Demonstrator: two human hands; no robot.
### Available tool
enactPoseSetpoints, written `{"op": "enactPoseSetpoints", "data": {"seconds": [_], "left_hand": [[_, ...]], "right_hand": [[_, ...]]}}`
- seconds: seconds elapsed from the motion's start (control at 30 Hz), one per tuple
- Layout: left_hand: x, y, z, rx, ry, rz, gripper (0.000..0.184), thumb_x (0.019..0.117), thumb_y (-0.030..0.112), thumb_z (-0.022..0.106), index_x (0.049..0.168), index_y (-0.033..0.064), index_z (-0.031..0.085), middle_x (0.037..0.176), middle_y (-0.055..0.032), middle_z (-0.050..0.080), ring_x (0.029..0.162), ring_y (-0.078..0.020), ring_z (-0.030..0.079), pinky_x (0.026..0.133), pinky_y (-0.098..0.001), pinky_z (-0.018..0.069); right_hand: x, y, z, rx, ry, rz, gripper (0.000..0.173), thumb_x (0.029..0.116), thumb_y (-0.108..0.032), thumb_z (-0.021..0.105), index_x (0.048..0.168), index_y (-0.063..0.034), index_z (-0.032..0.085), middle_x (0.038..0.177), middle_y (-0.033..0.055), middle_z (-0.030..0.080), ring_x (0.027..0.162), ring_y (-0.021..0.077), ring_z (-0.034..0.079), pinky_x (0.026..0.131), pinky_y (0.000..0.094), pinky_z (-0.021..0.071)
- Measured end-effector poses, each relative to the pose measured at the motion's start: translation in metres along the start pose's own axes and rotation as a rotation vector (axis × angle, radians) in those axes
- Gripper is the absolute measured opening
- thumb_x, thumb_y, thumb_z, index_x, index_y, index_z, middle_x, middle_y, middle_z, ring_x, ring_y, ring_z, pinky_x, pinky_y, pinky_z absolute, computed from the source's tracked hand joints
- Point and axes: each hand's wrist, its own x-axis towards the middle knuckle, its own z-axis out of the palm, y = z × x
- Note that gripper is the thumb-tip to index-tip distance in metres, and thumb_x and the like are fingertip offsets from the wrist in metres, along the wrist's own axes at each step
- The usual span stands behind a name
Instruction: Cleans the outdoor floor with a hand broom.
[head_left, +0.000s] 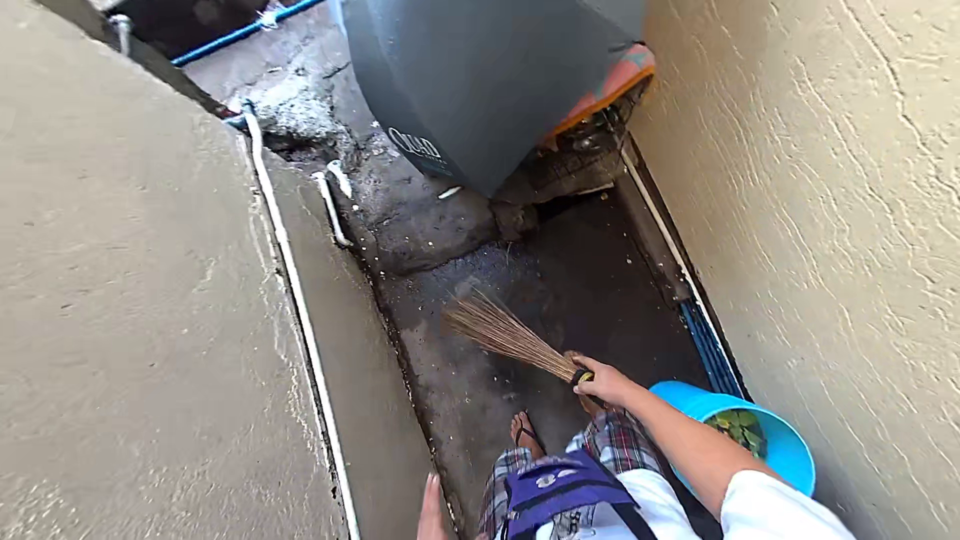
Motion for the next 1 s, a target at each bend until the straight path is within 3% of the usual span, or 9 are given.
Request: {"op": "enactPoseSetpoints", "data": {"seconds": [0.1, 0.2, 0.27, 0.33, 0.43, 0.6, 0.83, 0.93, 1.0], "left_hand": [[0.05, 0.045, 0.045, -0.061, 0.093, 0.355, 0.116, 0.0732, 0.051, 0.084, 0.155, -0.0077, 0.027, 0.161, -0.0346, 0.025, 0.152, -0.0449, 0.026, 0.122, -0.0589, 0.0279], [0.093, 0.108, 0.073, -0.01, -0.006, 0.575, 0.063, 0.0832, 0.031, 0.071, 0.143, 0.0154, 0.058, 0.159, -0.021, 0.042, 0.15, -0.0506, 0.027, 0.117, -0.0716, 0.0242], [0.116, 0.136, 0.091, 0.033, -0.087, 0.67, 0.047, 0.0889, 0.026, 0.073, 0.136, 0.0262, 0.065, 0.155, -0.0102, 0.051, 0.148, -0.0482, 0.033, 0.116, -0.074, 0.0249], [0.135, 0.156, 0.107, 0.032, -0.176, 0.701, 0.04, 0.0918, 0.018, 0.07, 0.13, 0.0269, 0.066, 0.151, -0.0006, 0.056, 0.149, -0.0386, 0.036, 0.118, -0.071, 0.0244], [0.16, 0.175, 0.116, -0.046, -0.225, 0.704, 0.035, 0.097, 0.005, 0.054, 0.124, 0.0183, 0.071, 0.139, -0.0006, 0.066, 0.141, -0.0283, 0.05, 0.119, -0.0637, 0.0327], [0.159, 0.173, 0.102, -0.043, -0.231, 0.654, 0.026, 0.1029, 0.016, 0.052, 0.118, 0.0194, 0.073, 0.132, 0.002, 0.07, 0.136, -0.0228, 0.056, 0.118, -0.0592, 0.0372], [0.117, 0.145, 0.099, -0.055, -0.285, 0.432, 0.025, 0.1027, 0.013, 0.054, 0.119, 0.0126, 0.073, 0.128, -0.0027, 0.072, 0.134, -0.0237, 0.058, 0.117, -0.0582, 0.0382], [0.108, 0.129, 0.107, -0.073, -0.244, 0.384, 0.025, 0.1048, 0.016, 0.053, 0.12, 0.015, 0.073, 0.126, 0.0013, 0.073, 0.131, -0.0177, 0.06, 0.118, -0.0491, 0.0393], [0.107, 0.125, 0.113, -0.124, -0.241, 0.377, 0.026, 0.1054, 0.016, 0.052, 0.121, 0.0148, 0.073, 0.126, 0.0017, 0.073, 0.131, -0.0163, 0.06, 0.119, -0.0456, 0.0401]], "right_hand": [[-0.031, 0.01, -0.046, 0.045, 0.082, 0.027, 0.079, 0.0901, -0.03, 0.076, 0.159, -0.0213, 0.039, 0.141, 0.0206, 0.059, 0.128, 0.0368, 0.06, 0.107, 0.0599, 0.0468], [-0.029, 0.035, -0.101, 0.066, 0.251, 0.177, 0.074, 0.0964, -0.034, 0.07, 0.16, -0.0198, 0.036, 0.134, 0.0273, 0.061, 0.116, 0.0431, 0.064, 0.098, 0.0632, 0.0508], [-0.008, 0.056, -0.126, 0.104, 0.36, 0.333, 0.076, 0.0984, -0.034, 0.068, 0.162, -0.0179, 0.03, 0.124, 0.0314, 0.063, 0.099, 0.0447, 0.068, 0.085, 0.0617, 0.0551], [0.018, 0.078, -0.137, 0.134, 0.364, 0.472, 0.081, 0.097, -0.033, 0.069, 0.164, -0.0176, 0.025, 0.125, 0.0307, 0.063, 0.099, 0.0435, 0.069, 0.083, 0.0598, 0.057], [0.028, 0.086, -0.15, 0.106, 0.153, 0.415, 0.081, 0.0923, -0.03, 0.075, 0.16, -0.0145, 0.035, 0.138, 0.0282, 0.058, 0.123, 0.0441, 0.06, 0.101, 0.0635, 0.0484], [-0.017, 0.072, -0.206, 0.02, 0.133, 0.228, 0.068, 0.0966, -0.033, 0.073, 0.157, -0.0264, 0.042, 0.126, 0.0254, 0.065, 0.094, 0.0402, 0.068, 0.079, 0.0594, 0.0561], [0.083, 0.042, -0.305, -0.392, 0.471, 0.335, 0.066, 0.0965, -0.031, 0.066, 0.156, -0.0169, 0.043, 0.126, 0.0344, 0.063, 0.117, 0.0574, 0.06, 0.093, 0.0782, 0.0451], [0.116, 0.038, -0.31, -0.227, 0.351, 0.456, 0.068, 0.0944, -0.03, 0.07, 0.155, -0.0127, 0.044, 0.138, 0.031, 0.057, 0.123, 0.052, 0.058, 0.094, 0.0747, 0.0471], [0.105, 0.042, -0.305, -0.096, 0.209, 0.369, 0.067, 0.0939, -0.034, 0.073, 0.153, -0.0178, 0.047, 0.131, 0.0293, 0.061, 0.105, 0.0501, 0.065, 0.081, 0.0708, 0.0534]]}}
